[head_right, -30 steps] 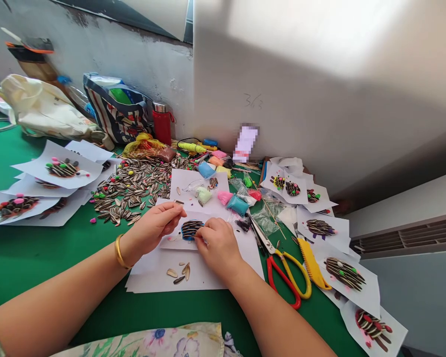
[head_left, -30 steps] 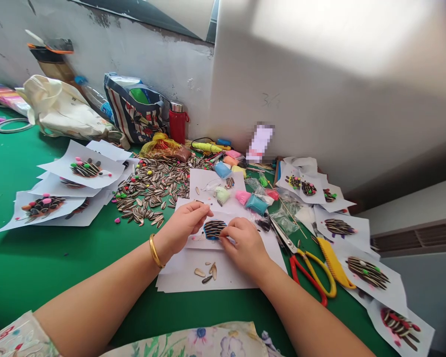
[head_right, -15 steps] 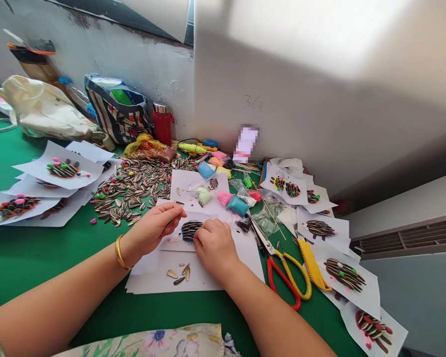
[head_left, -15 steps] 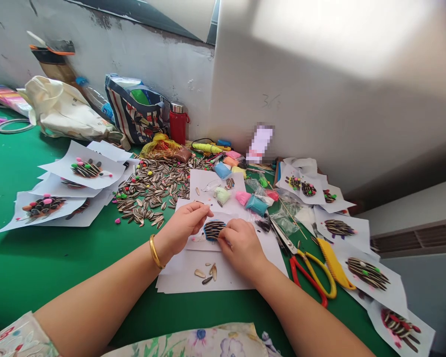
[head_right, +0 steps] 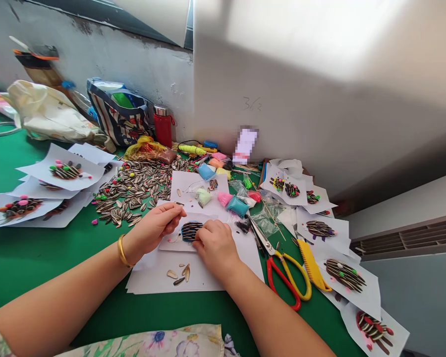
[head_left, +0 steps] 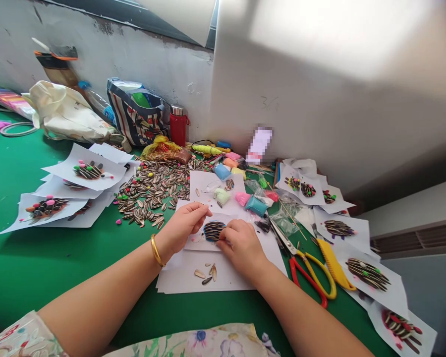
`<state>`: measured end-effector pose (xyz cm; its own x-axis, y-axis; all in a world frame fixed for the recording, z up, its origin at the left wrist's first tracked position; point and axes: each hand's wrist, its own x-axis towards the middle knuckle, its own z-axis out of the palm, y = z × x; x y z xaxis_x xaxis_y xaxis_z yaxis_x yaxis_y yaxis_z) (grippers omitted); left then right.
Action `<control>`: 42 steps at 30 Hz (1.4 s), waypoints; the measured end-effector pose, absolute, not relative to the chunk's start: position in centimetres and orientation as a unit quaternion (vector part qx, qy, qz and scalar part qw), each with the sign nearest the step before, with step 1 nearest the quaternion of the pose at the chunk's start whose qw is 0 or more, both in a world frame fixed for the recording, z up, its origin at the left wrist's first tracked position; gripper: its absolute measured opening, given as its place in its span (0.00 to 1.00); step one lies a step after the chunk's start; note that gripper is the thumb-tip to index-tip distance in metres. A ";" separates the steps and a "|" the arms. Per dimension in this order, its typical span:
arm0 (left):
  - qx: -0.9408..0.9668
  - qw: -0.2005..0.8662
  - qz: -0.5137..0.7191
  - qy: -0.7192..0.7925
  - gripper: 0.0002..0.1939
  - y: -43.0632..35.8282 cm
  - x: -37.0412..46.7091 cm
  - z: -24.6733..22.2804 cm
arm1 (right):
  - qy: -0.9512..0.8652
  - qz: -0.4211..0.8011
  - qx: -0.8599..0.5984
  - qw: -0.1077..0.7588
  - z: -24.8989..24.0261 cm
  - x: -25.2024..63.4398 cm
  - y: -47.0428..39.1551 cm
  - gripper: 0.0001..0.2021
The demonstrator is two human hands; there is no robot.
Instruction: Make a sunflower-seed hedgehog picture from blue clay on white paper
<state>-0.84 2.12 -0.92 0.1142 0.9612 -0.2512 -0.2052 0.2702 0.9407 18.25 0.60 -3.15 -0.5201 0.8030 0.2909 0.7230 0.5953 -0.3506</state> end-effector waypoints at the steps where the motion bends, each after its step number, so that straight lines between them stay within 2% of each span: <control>1: 0.396 0.632 0.458 0.484 0.16 2.1 -0.8 -0.9 | -0.865 0.097 -0.440 0.222 -3.1 18.4 0.6 0.04; 5: 0.449 0.578 0.451 0.511 0.17 2.7 -1.8 -0.4 | -0.851 0.115 -0.438 0.265 -2.8 19.3 1.0 0.05; 7: 0.508 0.456 0.467 0.562 0.18 3.5 -3.4 -0.1 | -0.840 0.121 -0.444 0.286 -2.7 19.9 1.4 0.05; 10: 0.591 0.184 0.459 0.637 0.18 5.1 -6.7 0.2 | -0.824 0.122 -0.461 0.306 -2.6 20.8 2.2 0.05; 12: 0.641 0.080 0.414 0.641 0.18 6.0 -8.3 0.1 | -0.815 0.124 -0.468 0.318 -2.7 21.2 2.6 0.06; 14: 0.668 0.026 0.389 0.634 0.17 6.3 -8.7 -0.2 | -0.810 0.129 -0.471 0.326 -3.0 21.4 3.0 0.08; 20: 0.724 0.046 0.342 0.597 0.15 5.1 -5.8 -0.9 | -0.815 0.132 -0.476 0.302 -4.1 21.3 3.2 0.12; 24: 0.752 0.134 0.294 0.574 0.12 3.2 -3.4 -0.3 | -0.824 0.116 -0.485 0.269 -4.6 21.3 3.2 0.13; 27: 0.809 0.180 0.204 0.521 0.12 0.4 -0.9 0.2 | -0.829 0.110 -0.487 0.251 -4.8 21.2 3.3 0.13; 30: 0.871 0.113 0.087 0.470 0.11 -2.9 1.6 -0.3 | -0.829 0.101 -0.491 0.250 -4.7 21.1 3.2 0.13; 33: 0.905 0.022 0.032 0.423 0.08 -5.0 2.7 -1.5 | -0.828 0.097 -0.494 0.248 -4.6 21.0 3.1 0.12; 37: 0.916 -0.053 0.024 0.396 0.06 -5.7 1.6 -2.4 | -0.827 0.095 -0.498 0.243 -4.5 20.9 3.0 0.12; 42: 0.903 -0.076 0.026 0.421 0.05 -4.7 -2.8 -2.6 | -0.827 0.089 -0.508 0.222 -4.8 20.8 3.1 0.14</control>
<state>-2.79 -4.73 -2.56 0.6438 0.7572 0.1101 0.7650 -0.6337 -0.1150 20.81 3.12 -4.76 -0.3841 0.8807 0.2774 0.8014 0.4672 -0.3736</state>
